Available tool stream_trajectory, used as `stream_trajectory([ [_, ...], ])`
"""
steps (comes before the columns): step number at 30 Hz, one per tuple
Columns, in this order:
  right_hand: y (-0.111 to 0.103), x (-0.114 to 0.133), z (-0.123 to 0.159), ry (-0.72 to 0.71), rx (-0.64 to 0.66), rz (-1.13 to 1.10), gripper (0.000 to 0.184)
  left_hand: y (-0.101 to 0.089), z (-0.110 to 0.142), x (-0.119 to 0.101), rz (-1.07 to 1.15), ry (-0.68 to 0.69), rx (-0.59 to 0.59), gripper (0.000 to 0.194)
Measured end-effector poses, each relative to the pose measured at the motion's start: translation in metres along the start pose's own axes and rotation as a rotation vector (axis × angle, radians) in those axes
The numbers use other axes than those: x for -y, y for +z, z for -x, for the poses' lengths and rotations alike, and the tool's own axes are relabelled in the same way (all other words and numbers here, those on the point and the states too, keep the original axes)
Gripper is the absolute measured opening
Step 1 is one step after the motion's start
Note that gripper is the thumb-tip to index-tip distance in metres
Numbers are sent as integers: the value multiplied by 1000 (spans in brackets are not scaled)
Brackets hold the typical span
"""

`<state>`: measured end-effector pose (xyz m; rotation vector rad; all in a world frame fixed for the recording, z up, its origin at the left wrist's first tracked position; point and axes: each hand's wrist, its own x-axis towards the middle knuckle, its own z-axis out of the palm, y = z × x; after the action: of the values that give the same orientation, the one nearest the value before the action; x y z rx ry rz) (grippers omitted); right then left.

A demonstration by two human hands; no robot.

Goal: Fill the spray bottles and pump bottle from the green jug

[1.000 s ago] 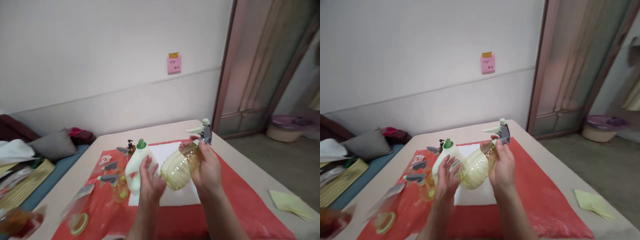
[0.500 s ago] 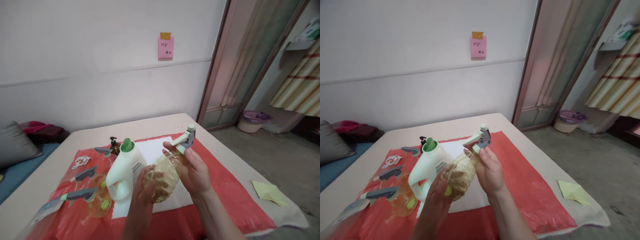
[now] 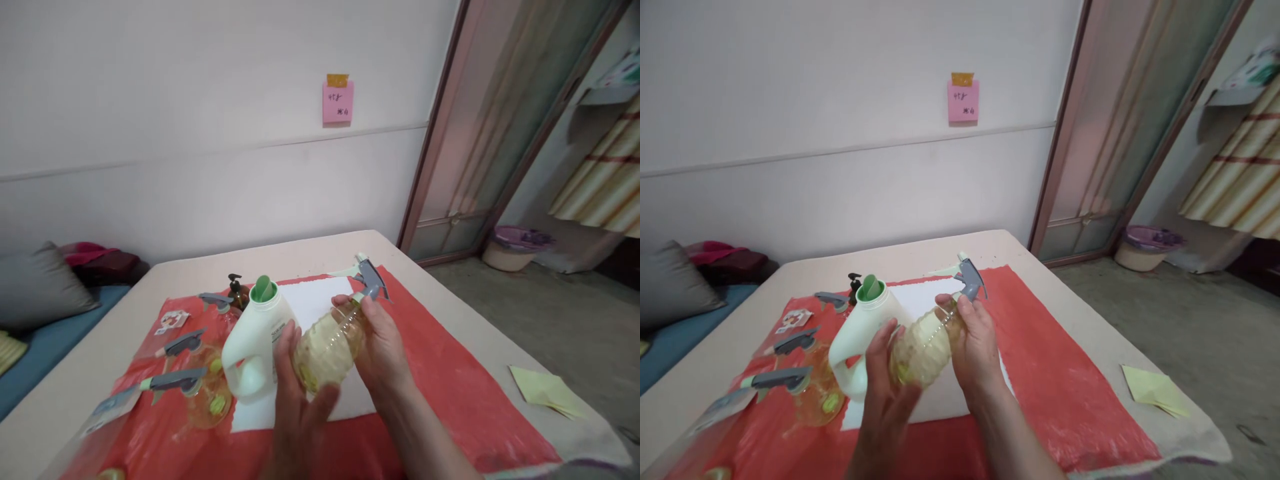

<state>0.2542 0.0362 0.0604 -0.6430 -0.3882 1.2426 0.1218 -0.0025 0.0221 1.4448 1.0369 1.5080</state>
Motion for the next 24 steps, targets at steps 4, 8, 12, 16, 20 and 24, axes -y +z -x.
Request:
stream_trajectory([
  [4, -2, 4, 2, -11, 76, -22, 31, 5, -5, -15, 510, -584, 13, 67],
  [8, -5, 5, 2, -27, 64, 30, 32, 2, -7, -15, 562, -820, 269, 73],
  [12, -5, 6, -2, -62, 24, 22, 28, 2, -3, -11, 137, -248, 43, 76],
  [16, -4, 8, -5, -55, 34, -65, 27, 3, -4, -12, 102, -130, -4, 84],
  [20, -6, 10, -6, -57, 22, -73, 29, -4, -11, -17, 456, -541, 87, 83],
  [24, -8, 9, -6, -73, 41, -8, 26, -7, -14, -17, 583, -645, 149, 54],
])
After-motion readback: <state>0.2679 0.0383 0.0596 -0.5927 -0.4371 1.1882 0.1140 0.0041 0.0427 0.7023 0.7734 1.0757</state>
